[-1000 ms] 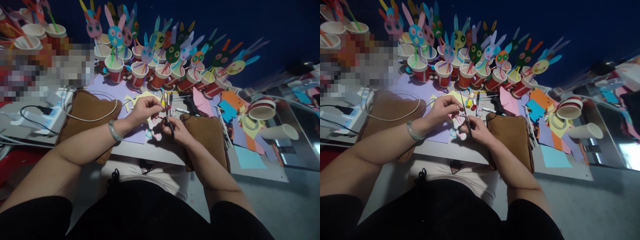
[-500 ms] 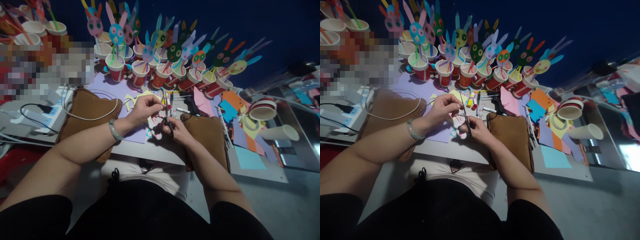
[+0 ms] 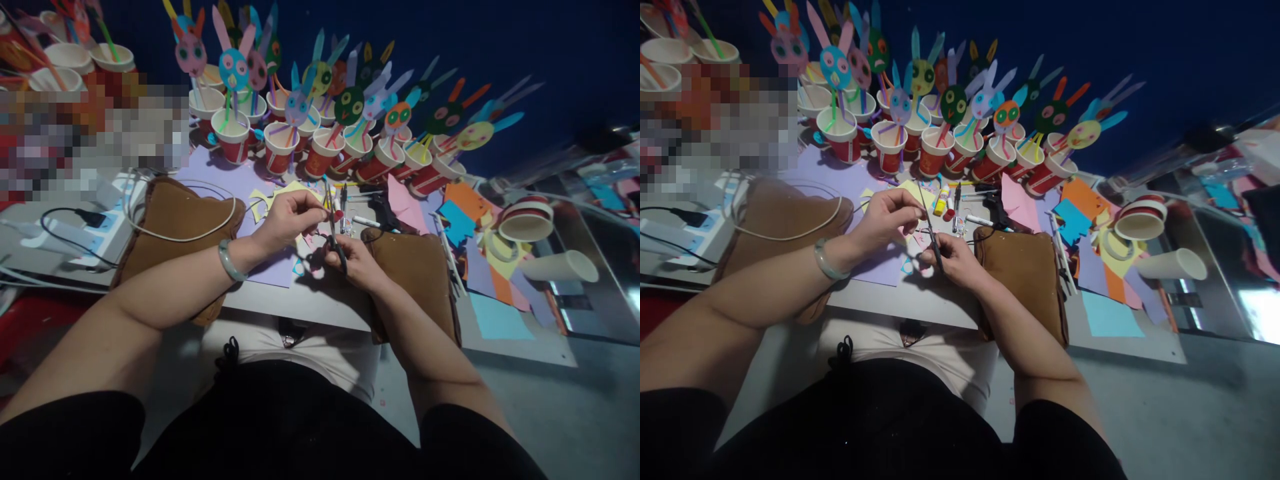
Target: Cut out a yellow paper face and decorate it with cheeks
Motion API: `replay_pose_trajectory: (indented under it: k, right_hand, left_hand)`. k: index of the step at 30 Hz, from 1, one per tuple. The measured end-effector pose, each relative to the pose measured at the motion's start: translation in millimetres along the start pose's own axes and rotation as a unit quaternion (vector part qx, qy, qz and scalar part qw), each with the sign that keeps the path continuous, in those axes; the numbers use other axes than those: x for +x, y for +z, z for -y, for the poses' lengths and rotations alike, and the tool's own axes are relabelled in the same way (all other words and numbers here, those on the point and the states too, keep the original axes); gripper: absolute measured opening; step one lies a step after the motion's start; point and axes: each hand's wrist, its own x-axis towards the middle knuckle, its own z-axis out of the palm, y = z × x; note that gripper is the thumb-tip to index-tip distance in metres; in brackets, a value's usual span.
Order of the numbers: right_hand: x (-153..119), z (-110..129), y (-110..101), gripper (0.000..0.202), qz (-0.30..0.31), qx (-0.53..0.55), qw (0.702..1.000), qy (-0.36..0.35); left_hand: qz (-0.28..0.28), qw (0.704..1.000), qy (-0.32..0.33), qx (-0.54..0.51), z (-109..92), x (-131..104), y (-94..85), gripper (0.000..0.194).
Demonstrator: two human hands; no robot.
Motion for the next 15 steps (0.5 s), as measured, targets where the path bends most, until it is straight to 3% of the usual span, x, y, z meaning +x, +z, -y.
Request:
replay_pose_trajectory:
  k: [15]
  right_hand:
    - [0.2, -1.4, -0.2, 0.054, -0.004, -0.008, 1.0, 0.001]
  left_hand:
    - [-0.007, 1.0, 0.005, -0.01, -1.1, -0.5, 0.8, 0.01]
